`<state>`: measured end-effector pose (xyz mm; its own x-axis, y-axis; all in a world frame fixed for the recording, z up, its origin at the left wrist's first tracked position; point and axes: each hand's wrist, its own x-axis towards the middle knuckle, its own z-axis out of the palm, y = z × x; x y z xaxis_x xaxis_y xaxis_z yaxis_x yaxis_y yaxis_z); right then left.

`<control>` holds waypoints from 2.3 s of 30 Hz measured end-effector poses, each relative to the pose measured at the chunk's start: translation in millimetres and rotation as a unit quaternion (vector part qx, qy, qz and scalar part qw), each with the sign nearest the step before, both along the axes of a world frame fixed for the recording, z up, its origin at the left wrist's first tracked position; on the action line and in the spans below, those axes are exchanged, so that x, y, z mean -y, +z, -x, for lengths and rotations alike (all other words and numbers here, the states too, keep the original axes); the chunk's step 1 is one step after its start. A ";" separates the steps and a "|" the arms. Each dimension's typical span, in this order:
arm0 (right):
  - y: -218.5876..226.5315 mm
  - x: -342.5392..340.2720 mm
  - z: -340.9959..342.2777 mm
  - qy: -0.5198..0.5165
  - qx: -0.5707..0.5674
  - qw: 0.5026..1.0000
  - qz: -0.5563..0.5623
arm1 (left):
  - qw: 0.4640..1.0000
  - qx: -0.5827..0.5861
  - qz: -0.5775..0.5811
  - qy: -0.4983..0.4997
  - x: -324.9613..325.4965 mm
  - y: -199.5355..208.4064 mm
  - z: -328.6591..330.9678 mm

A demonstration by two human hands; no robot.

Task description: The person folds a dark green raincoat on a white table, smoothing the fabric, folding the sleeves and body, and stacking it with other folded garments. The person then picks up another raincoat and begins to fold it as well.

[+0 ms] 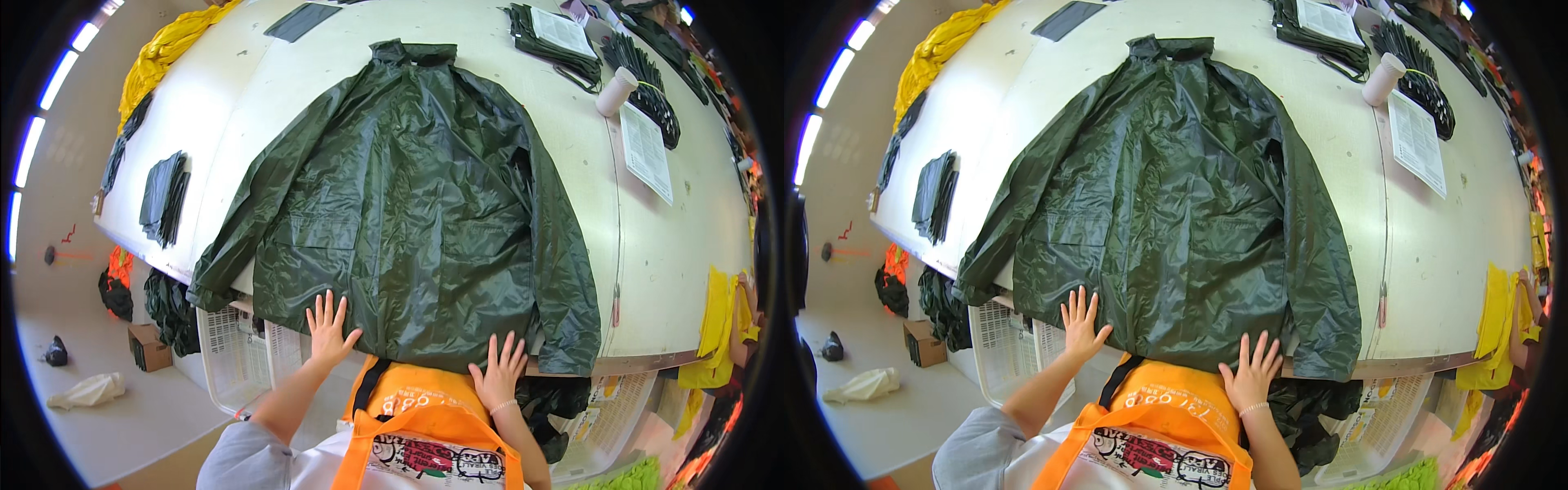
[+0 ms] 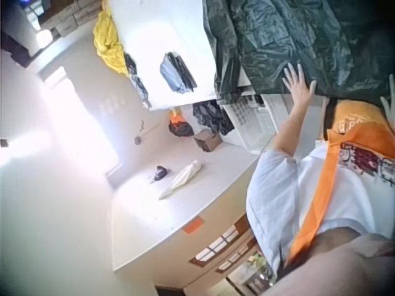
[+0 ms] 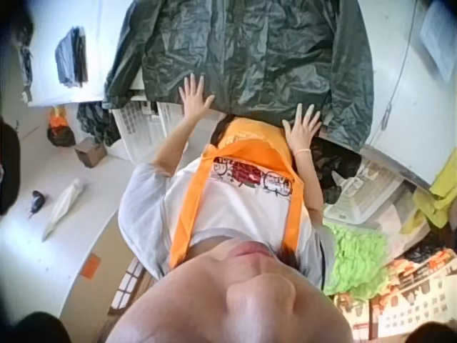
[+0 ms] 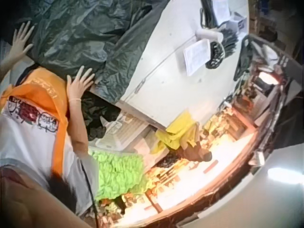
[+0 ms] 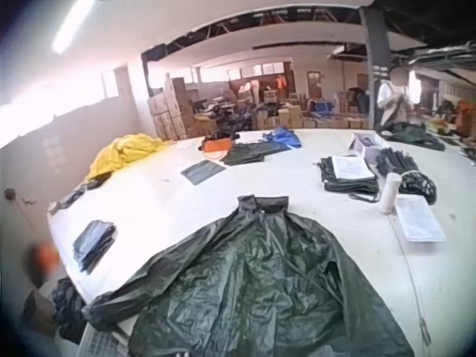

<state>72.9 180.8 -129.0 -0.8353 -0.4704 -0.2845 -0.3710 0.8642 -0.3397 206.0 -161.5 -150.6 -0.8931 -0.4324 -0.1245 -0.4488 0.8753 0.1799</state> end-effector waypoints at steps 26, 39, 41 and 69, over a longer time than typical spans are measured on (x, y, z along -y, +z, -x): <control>-81.2 -230.5 257.8 -0.234 -0.256 0.937 0.033 | 0.998 -0.046 -0.034 0.040 -33.9 -15.0 98.7; -14.0 -159.2 157.6 -0.425 -0.065 0.853 0.296 | 0.746 -0.241 -0.393 0.481 -16.7 -3.2 -82.0; 21.5 -70.3 91.6 -0.376 0.002 0.845 0.380 | 0.671 -0.154 -0.487 0.538 -19.4 -1.1 -98.4; 26.1 205.7 -122.9 -0.102 0.250 0.858 0.438 | 0.423 -0.105 -0.828 0.351 2.1 24.7 -92.4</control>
<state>195.8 -24.9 -103.0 -0.8016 -0.5461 -0.2432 0.1386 0.2259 -0.9642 298.4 -163.6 -125.8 -0.6835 -0.0755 -0.7260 -0.3151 -0.8667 0.3868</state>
